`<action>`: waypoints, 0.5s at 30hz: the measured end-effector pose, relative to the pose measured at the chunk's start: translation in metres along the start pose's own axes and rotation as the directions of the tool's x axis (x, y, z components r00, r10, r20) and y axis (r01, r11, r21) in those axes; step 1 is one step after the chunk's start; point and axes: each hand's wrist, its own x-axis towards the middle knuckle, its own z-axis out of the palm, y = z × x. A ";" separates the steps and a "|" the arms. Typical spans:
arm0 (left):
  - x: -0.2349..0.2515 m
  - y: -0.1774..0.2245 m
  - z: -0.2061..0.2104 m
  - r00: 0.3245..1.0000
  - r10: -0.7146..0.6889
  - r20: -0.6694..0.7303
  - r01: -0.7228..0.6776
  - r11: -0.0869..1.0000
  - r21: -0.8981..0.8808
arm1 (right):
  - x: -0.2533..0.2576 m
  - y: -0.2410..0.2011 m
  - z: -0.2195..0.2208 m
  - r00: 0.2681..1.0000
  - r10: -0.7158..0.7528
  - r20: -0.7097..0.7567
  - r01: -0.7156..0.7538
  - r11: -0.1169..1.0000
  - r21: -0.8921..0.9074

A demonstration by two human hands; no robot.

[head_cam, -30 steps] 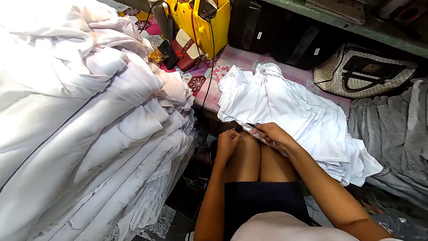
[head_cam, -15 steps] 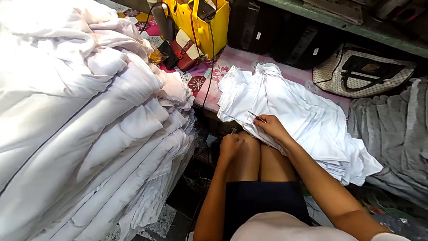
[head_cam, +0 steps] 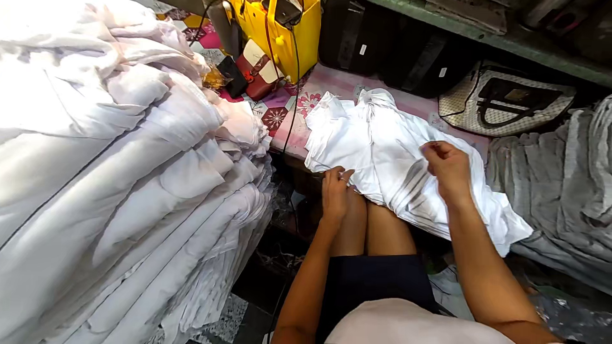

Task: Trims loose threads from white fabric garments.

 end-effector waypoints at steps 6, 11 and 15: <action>0.005 -0.030 0.002 0.968 0.248 -0.020 -0.245 0.964 0.098 | 0.000 0.051 0.050 0.963 0.056 0.264 0.024 0.957 -0.288; -0.001 -0.024 -0.029 0.980 -0.037 -0.196 0.038 0.999 0.003 | -0.008 0.038 0.036 0.990 0.067 0.128 -0.041 0.980 -0.196; 0.028 -0.011 0.001 0.978 0.207 0.001 -0.207 0.978 0.034 | -0.032 0.031 0.036 0.943 0.076 0.324 -0.031 0.989 -0.142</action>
